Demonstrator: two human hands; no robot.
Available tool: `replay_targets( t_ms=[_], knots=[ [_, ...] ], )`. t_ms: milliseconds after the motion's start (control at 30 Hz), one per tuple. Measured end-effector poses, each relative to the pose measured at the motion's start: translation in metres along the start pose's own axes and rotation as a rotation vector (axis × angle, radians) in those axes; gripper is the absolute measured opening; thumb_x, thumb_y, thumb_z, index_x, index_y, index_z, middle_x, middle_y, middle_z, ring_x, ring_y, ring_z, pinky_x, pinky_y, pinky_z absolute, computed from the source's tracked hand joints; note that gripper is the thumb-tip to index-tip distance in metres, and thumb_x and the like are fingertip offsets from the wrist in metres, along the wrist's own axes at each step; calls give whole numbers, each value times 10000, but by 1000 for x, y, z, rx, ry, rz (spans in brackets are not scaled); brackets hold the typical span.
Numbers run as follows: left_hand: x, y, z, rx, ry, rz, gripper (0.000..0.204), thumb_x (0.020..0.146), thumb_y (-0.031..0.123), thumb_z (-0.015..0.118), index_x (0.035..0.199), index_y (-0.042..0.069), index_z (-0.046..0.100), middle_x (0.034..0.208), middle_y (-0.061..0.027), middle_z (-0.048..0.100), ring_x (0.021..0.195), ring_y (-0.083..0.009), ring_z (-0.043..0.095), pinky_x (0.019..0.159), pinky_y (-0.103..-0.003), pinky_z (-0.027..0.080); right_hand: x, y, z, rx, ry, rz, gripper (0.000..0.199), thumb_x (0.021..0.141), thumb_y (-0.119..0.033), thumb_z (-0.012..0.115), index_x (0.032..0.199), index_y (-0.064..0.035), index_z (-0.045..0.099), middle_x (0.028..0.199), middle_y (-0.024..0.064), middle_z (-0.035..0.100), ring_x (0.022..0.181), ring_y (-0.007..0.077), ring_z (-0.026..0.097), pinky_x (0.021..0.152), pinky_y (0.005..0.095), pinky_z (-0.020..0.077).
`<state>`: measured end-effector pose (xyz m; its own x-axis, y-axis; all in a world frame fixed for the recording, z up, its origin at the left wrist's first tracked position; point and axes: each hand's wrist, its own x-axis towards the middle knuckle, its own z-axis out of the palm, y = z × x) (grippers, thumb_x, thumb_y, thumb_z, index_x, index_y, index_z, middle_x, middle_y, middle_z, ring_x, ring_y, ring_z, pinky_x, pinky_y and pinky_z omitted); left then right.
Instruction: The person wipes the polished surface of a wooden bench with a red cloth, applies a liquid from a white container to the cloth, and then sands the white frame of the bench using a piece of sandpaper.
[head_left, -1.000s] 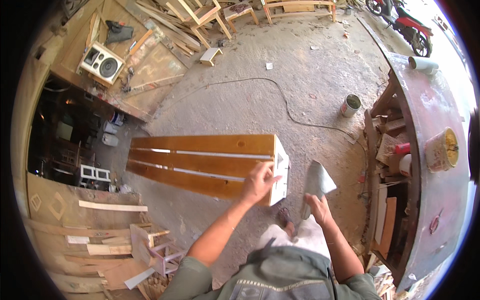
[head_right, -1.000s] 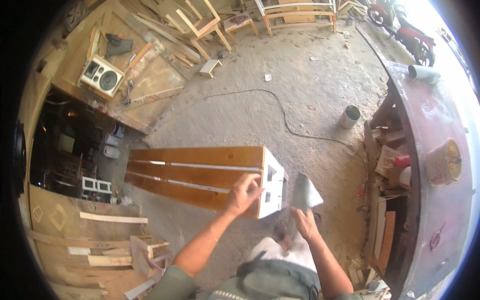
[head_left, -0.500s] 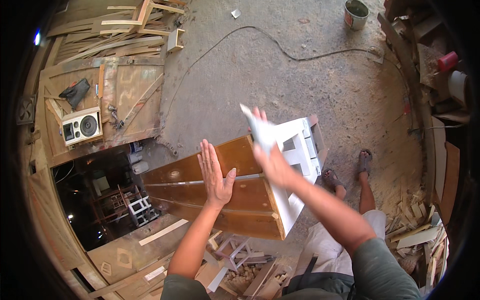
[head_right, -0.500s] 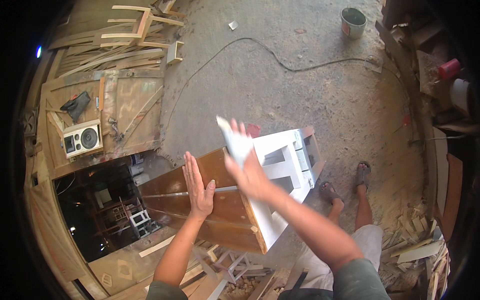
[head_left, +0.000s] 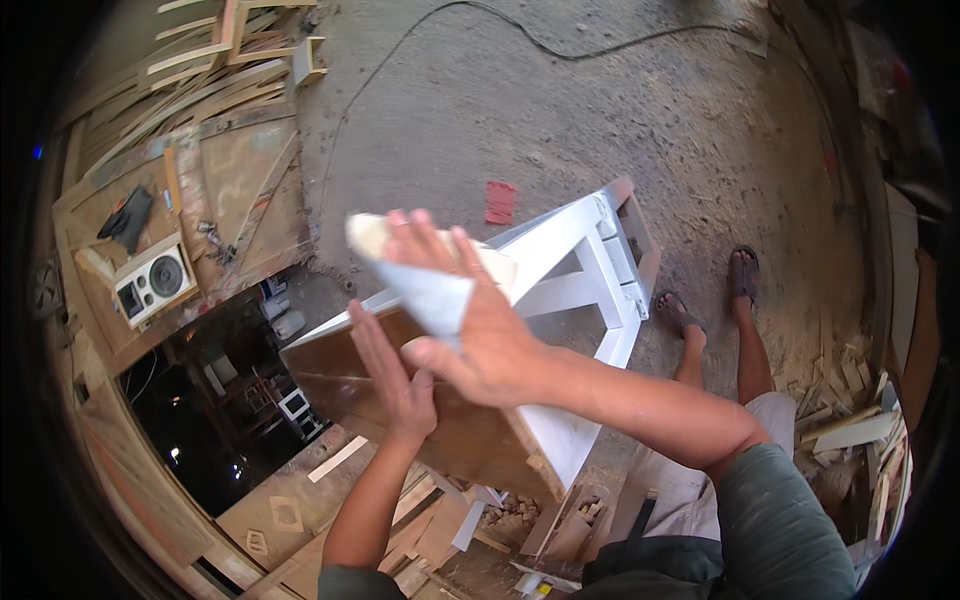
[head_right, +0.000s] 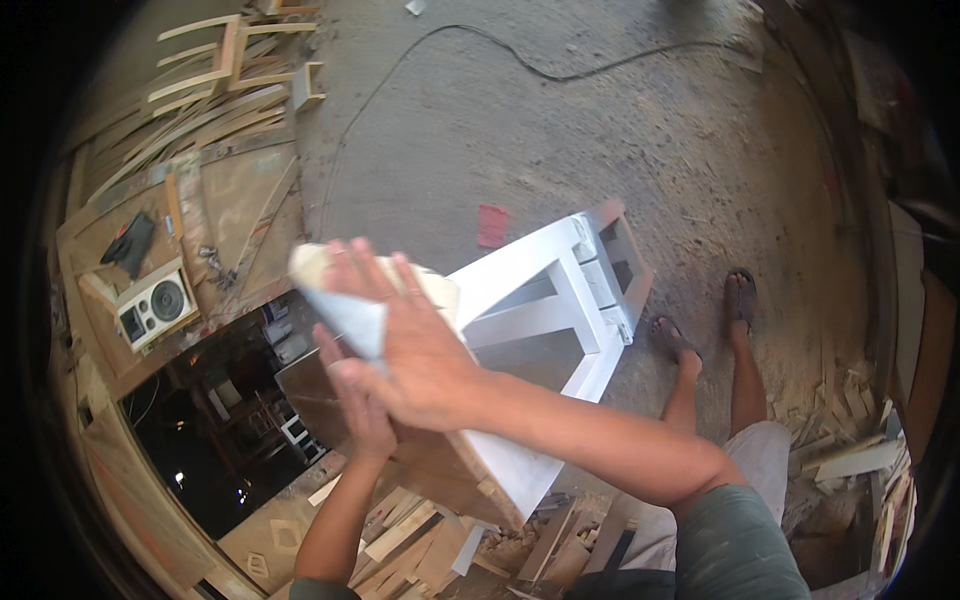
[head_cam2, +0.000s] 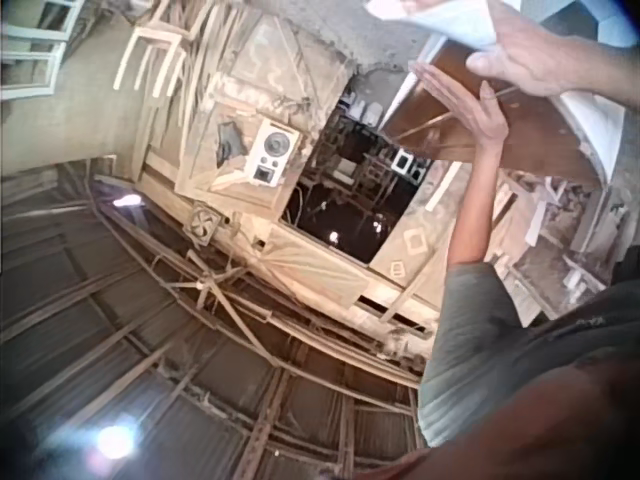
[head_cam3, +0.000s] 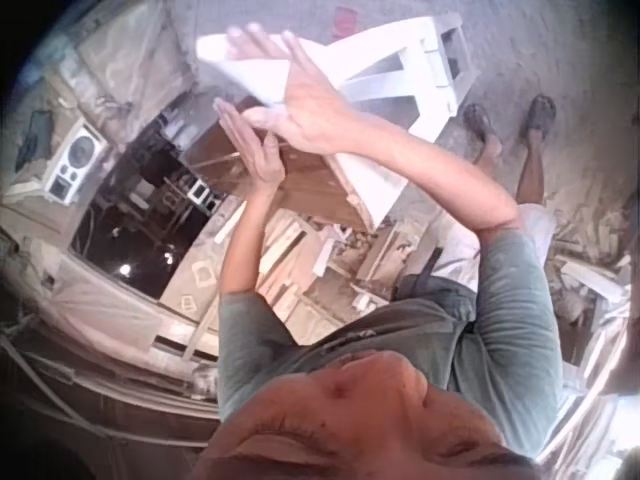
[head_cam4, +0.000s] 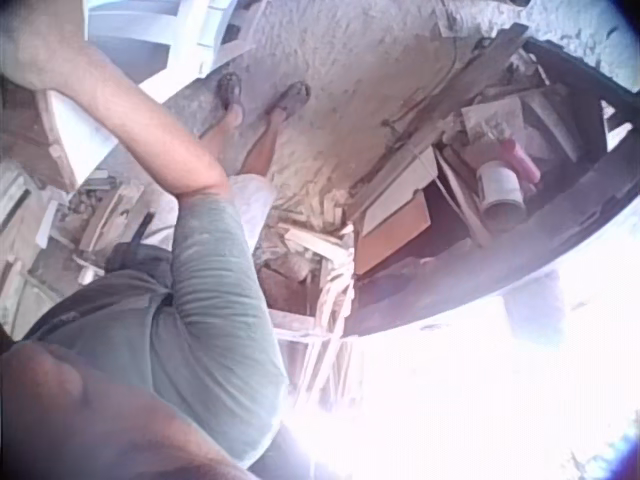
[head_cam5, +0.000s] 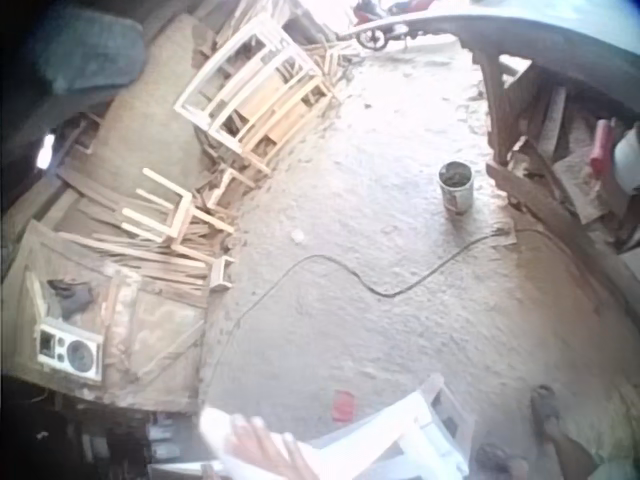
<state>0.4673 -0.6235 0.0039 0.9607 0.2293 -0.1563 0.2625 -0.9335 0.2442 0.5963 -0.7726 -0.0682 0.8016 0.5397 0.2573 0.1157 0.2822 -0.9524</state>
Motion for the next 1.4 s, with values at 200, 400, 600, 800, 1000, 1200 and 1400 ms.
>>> replay_targets(
  t_ms=[200, 400, 600, 800, 1000, 1200, 1400],
  knots=[
    [1, 8, -6, 60, -14, -22, 1021, 973, 723, 283, 1595, -48, 36, 1678, -245, 35, 1555, -395, 41, 1241, -508, 30, -74, 191, -18, 313, 89, 773, 760, 1036, -423, 477, 1537, 79, 202, 1544, 305, 333, 1480, 364, 300, 1229, 441, 224],
    [-14, -9, 0, 39, -16, -75, 1089, 942, 781, 272, 1591, -53, 9, 1671, -263, 18, 1551, -411, 30, 1238, -528, 27, -62, 77, -8, -157, -14, 187, 802, 1027, -473, 474, 1529, 101, 225, 1544, 333, 335, 1464, 396, 335, 1230, 434, 220],
    [0, -5, 0, 16, -60, -100, 1161, 898, 836, 310, 1595, -30, -24, 1688, -203, -37, 1559, -347, 23, 1243, -494, 27, -74, 258, -37, 175, 355, 1000, 939, 1014, -588, 436, 1474, 202, 221, 1507, 381, 355, 1455, 438, 339, 1219, 415, 243],
    [1, -4, 3, -24, -41, -159, 1201, 866, 881, 302, 1601, -4, -45, 1690, -181, -61, 1556, -321, 38, 1243, -492, 68, -107, 278, -25, 246, 269, 869, 919, 1011, -567, 457, 1484, 187, 227, 1550, 374, 284, 1485, 422, 285, 1235, 401, 194],
    [-3, -5, 1, -21, -37, -162, 1215, 854, 891, 312, 1604, -2, -29, 1692, -178, -41, 1552, -304, 62, 1243, -476, 77, -121, 299, -45, 218, 141, 903, 969, 1005, -633, 413, 1495, 181, 226, 1529, 367, 339, 1475, 423, 306, 1240, 373, 180],
    [-8, -8, -3, 35, -49, -128, 1187, 876, 869, 276, 1597, -27, -18, 1686, -209, -20, 1558, -345, 25, 1242, -491, 30, -312, 196, -14, 169, 20, 969, 697, 1068, -325, 400, 1574, 77, 140, 1666, 237, 124, 1556, 338, 84, 1256, 390, 60],
    [-3, -5, 0, 20, -45, -125, 1187, 875, 870, 283, 1599, -23, -14, 1689, -199, -18, 1560, -333, 24, 1244, -489, 37, -247, 190, -25, 131, 100, 1130, 805, 1057, -531, 314, 1533, 113, 237, 1589, 273, 297, 1517, 361, 219, 1240, 387, 158]
  ],
)
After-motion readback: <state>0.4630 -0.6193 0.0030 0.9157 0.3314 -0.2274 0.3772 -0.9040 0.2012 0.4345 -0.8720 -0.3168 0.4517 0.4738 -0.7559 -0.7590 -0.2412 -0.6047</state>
